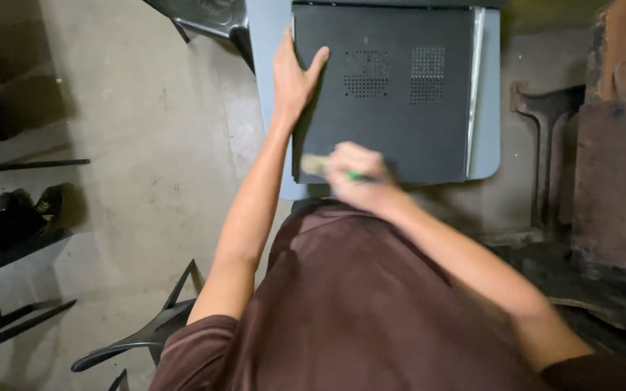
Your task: Using a brush to remove dust from the side panel of a computer case.
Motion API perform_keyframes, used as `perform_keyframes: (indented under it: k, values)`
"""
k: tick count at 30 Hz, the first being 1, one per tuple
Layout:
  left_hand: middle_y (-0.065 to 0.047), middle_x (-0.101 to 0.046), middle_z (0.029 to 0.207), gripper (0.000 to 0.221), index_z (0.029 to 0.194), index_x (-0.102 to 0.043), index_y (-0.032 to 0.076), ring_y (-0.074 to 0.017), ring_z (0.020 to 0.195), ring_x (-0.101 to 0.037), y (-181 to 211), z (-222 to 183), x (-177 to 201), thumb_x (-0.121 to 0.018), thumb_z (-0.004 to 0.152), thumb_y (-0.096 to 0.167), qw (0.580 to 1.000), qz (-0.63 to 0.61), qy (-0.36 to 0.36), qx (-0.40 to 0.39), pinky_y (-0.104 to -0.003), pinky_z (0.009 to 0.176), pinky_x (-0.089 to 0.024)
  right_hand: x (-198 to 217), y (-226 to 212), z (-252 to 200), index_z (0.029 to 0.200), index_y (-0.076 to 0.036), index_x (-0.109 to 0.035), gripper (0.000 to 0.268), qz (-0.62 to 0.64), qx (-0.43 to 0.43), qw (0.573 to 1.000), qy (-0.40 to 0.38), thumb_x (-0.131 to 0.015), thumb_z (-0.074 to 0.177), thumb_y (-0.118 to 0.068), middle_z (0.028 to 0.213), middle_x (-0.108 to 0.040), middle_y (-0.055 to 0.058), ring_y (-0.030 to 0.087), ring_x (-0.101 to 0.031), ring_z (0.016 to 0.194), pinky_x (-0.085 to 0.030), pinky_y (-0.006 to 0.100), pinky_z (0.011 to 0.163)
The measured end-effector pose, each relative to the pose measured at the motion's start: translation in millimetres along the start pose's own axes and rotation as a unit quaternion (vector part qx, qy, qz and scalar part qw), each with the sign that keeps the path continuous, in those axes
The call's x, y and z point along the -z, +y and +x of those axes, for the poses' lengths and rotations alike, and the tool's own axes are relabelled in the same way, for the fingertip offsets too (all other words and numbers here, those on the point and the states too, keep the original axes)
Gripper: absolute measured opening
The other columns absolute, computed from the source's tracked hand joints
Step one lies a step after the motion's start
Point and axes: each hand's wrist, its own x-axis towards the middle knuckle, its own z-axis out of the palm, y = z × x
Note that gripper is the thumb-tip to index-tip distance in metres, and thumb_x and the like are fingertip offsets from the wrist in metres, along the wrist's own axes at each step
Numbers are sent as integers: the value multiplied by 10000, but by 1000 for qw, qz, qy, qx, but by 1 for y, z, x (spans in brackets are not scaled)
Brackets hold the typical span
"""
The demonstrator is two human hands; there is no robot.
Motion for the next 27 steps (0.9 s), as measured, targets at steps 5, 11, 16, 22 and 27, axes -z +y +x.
perform_keyframes:
  k: [5,11,16,22,27]
  values:
    - [-242,-621,1566,880,1609,-397,-37,-400,1456,-601,-5,-3,-4,-810,1039,491,999,7,-9,40,-467,1229,-486,171,78,-74,692,-133,-497,421,-150,-388,903,-110,-628,1064,-278,713,-518,47,232,-465,714,-306,460,643]
    - [-183,-717,1368,680,1466,-512,5,-359,1256,-686,30,-2,14,-780,1036,459,1000,-15,-13,17,-436,1087,-536,194,89,-113,802,-64,-488,343,-271,-252,928,38,-651,1103,-44,768,-500,114,308,-483,720,-339,490,678]
    - [-261,-630,1539,917,1608,-406,-47,-423,1442,-578,12,-7,6,-786,1019,544,997,17,-27,76,-475,1204,-454,230,78,-136,808,-6,-482,486,-281,-227,921,145,-721,1231,25,776,-493,156,345,-486,720,-332,535,721]
    - [-147,-748,1262,554,1412,-561,50,-331,1128,-721,39,-2,18,-748,1049,424,999,-26,-23,5,-431,991,-578,162,59,-82,718,-132,-327,450,-101,-396,913,-25,-634,1034,-220,686,-389,-4,165,-393,713,-313,395,669]
    - [-273,-615,1563,909,1604,-394,-75,-424,1458,-592,-11,5,-4,-796,1047,519,1000,9,-8,27,-481,1214,-481,191,91,-67,823,-1,-503,310,-193,-184,964,12,-573,1121,45,790,-534,162,321,-540,755,-370,506,700]
